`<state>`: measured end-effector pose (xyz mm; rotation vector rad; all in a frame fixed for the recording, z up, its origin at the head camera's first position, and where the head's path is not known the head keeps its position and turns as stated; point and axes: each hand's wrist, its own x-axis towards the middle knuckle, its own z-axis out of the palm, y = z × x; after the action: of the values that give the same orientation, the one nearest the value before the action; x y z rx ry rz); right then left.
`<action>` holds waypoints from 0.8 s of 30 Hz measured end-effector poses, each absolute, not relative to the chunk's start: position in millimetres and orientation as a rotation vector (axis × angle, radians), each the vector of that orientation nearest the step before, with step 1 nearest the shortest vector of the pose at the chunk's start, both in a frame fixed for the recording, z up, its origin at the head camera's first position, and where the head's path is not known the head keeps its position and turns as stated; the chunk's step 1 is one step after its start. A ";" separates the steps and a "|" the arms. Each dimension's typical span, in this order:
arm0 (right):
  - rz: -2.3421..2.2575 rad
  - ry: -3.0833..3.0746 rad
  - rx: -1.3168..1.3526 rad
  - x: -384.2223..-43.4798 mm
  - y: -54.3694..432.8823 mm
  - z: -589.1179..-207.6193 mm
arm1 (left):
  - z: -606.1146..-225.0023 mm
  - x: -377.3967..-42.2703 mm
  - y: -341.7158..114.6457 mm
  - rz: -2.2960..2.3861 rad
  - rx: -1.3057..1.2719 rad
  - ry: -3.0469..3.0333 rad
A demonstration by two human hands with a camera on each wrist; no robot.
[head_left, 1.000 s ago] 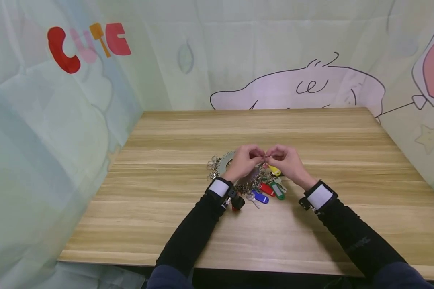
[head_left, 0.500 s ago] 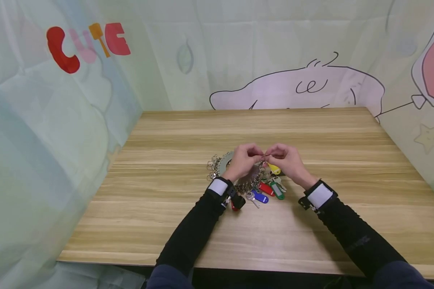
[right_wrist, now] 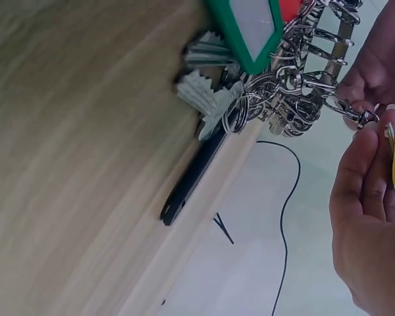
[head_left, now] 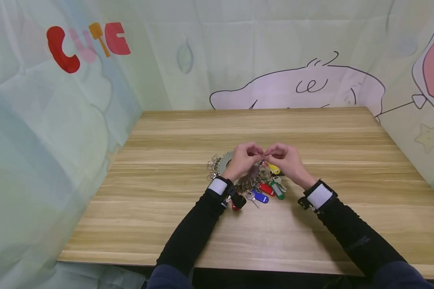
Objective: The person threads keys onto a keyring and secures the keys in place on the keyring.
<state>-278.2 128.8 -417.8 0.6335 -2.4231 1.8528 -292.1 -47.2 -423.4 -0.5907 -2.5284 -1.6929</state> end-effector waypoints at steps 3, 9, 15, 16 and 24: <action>1.857 -2.431 0.591 -279.0 129.0 -418.2 | -423.1 -292.5 -47.6 -1.667 -0.643 -2.548; 1.881 -2.435 0.562 -279.6 129.7 -419.2 | -424.0 -293.0 -48.0 -1.633 -0.690 -2.513; 1.893 -2.426 0.606 -276.0 127.5 -418.3 | -424.6 -292.8 -48.9 -1.652 -0.658 -2.539; 1.898 -2.427 0.597 -275.7 127.2 -418.1 | -424.4 -292.7 -49.2 -1.647 -0.665 -2.545; 1.912 -2.440 0.559 -277.5 127.2 -418.7 | -423.8 -292.4 -50.5 -1.657 -0.696 -2.522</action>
<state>-277.5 127.2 -418.7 0.5586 -2.4402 1.9121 -292.4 -50.5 -423.8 -0.6957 -2.5215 -1.6570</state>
